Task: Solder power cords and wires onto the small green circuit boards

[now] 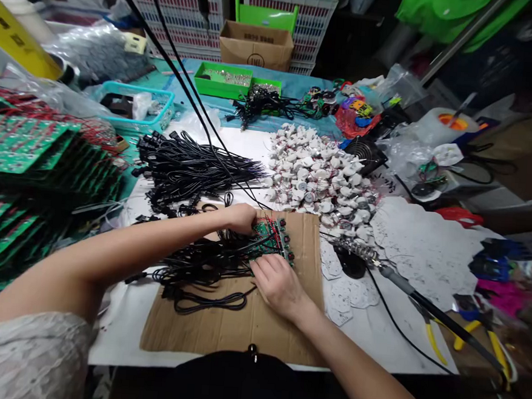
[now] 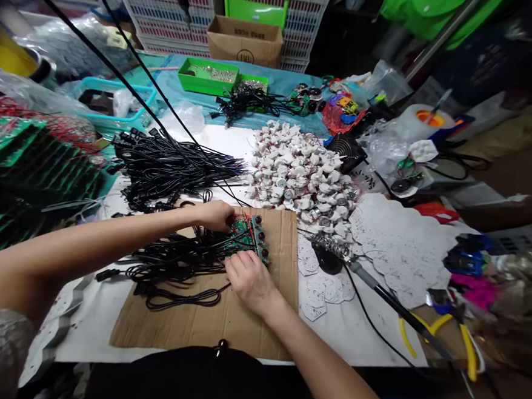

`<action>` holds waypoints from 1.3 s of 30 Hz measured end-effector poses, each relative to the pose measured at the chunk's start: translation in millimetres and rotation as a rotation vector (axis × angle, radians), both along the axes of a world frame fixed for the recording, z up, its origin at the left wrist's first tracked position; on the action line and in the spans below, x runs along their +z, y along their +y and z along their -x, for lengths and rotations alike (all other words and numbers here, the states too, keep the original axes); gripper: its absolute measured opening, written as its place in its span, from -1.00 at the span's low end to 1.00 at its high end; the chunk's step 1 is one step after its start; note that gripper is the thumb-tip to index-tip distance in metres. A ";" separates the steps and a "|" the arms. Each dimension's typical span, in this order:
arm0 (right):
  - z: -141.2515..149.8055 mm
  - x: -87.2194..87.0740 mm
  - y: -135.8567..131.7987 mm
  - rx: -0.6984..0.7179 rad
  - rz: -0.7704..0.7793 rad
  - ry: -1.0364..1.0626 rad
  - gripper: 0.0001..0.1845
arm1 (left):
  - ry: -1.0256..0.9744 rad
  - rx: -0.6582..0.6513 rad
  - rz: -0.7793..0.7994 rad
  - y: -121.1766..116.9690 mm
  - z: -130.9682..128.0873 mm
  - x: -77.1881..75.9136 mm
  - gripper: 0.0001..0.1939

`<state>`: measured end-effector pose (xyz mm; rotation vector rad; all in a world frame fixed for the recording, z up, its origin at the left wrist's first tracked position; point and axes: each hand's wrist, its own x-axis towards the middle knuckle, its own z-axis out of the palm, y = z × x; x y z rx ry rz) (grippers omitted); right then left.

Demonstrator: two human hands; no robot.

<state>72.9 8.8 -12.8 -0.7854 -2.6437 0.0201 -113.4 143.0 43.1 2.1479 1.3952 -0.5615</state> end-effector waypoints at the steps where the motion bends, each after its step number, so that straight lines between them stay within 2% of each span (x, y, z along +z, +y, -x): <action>1: 0.7 -2.6 1.2 0.001 0.001 -0.017 -0.82 | 0.012 0.003 -0.002 -0.5 -1.2 0.0 -0.72; 8: 2.5 -12.5 -3.0 0.031 -0.003 -0.004 -0.84 | -0.011 0.028 -0.058 -10.6 0.5 -2.8 -0.76; 14: 5.7 -10.5 7.4 -0.032 0.022 0.032 -0.76 | -0.036 -0.016 -0.192 -26.6 0.3 -3.8 -0.78; 21: -1.5 -4.0 4.7 0.002 0.059 0.014 -0.85 | -0.102 -0.054 -0.278 -37.5 -2.3 -2.6 -0.71; 24: -14.4 2.4 -0.2 -0.016 0.077 0.005 -0.75 | -0.155 0.015 -0.241 -24.8 2.8 3.6 -0.64; 26: -24.7 4.4 -1.6 -0.056 0.047 -0.009 -0.73 | -0.223 0.093 -0.130 -13.1 3.4 5.7 -0.60; 28: -33.5 3.1 -0.7 -0.088 0.004 -0.037 -0.71 | -0.293 0.161 0.004 -3.7 -0.4 3.2 -0.68; 30: -39.3 -1.0 1.6 -0.082 -0.020 -0.058 -0.65 | -0.328 0.195 0.070 1.3 -7.2 -3.6 -0.76; 34: -43.8 -13.3 4.3 -0.012 -0.061 -0.044 -0.64 | -0.341 0.199 0.069 2.8 -16.8 -18.3 -0.75; 39: -43.2 -21.8 3.9 0.024 -0.088 -0.037 -0.62 | -0.345 0.231 0.057 2.6 -18.7 -25.4 -0.72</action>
